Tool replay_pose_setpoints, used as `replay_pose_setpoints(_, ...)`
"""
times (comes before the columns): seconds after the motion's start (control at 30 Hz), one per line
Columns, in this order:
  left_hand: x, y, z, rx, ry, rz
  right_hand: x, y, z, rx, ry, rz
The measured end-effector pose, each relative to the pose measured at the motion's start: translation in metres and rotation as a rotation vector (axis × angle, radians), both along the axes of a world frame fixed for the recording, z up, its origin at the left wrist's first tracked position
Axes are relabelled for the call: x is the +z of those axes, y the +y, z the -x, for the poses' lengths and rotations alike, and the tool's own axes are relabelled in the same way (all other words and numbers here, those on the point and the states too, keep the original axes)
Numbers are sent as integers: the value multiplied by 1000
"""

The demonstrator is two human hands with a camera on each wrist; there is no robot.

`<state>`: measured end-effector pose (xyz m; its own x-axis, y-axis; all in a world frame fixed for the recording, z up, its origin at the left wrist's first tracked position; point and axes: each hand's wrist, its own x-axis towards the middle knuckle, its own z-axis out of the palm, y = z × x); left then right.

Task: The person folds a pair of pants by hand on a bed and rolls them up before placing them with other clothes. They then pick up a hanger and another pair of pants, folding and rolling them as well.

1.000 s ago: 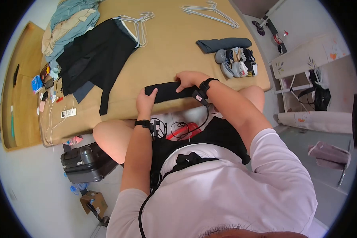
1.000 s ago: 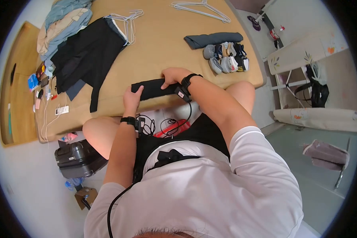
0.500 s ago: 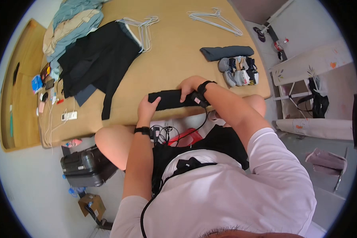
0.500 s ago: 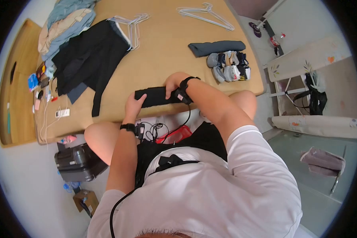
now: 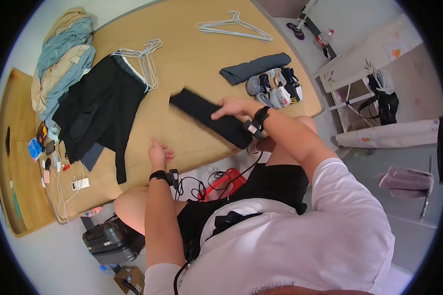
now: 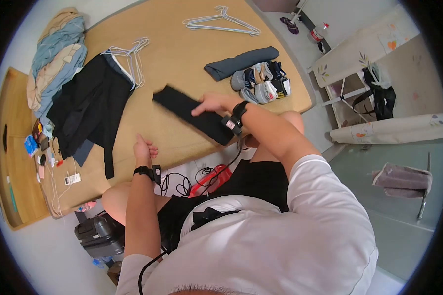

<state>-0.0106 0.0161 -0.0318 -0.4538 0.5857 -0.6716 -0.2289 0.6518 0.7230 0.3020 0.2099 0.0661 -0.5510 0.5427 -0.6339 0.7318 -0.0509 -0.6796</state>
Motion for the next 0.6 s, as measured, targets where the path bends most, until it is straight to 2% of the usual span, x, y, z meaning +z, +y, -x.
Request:
replay_pose_setpoints(0.03,-4,3,-2,-11,-3,4,5,10,-11,-215,225,200)
replay_pose_setpoints(0.13,-15,9,-2,32,60,42,23,46,-23,-721,343,60)
replay_pose_setpoints(0.2,-16,10,5,13,35,102,28,76,-32,-928,490,134)
replay_pose_setpoints(0.23,-14,12,9,11,33,102,22,95,-38,-1054,465,132)
replay_pose_setpoints(0.3,-9,17,17,3,-95,156,8,133,-53,-1172,540,152)
replay_pose_setpoints(0.43,-9,21,13,24,-78,225,-39,209,-84,-1396,552,64)
replay_pose_setpoints(0.6,-5,23,14,11,-86,264,-50,243,-102,-1398,500,77)
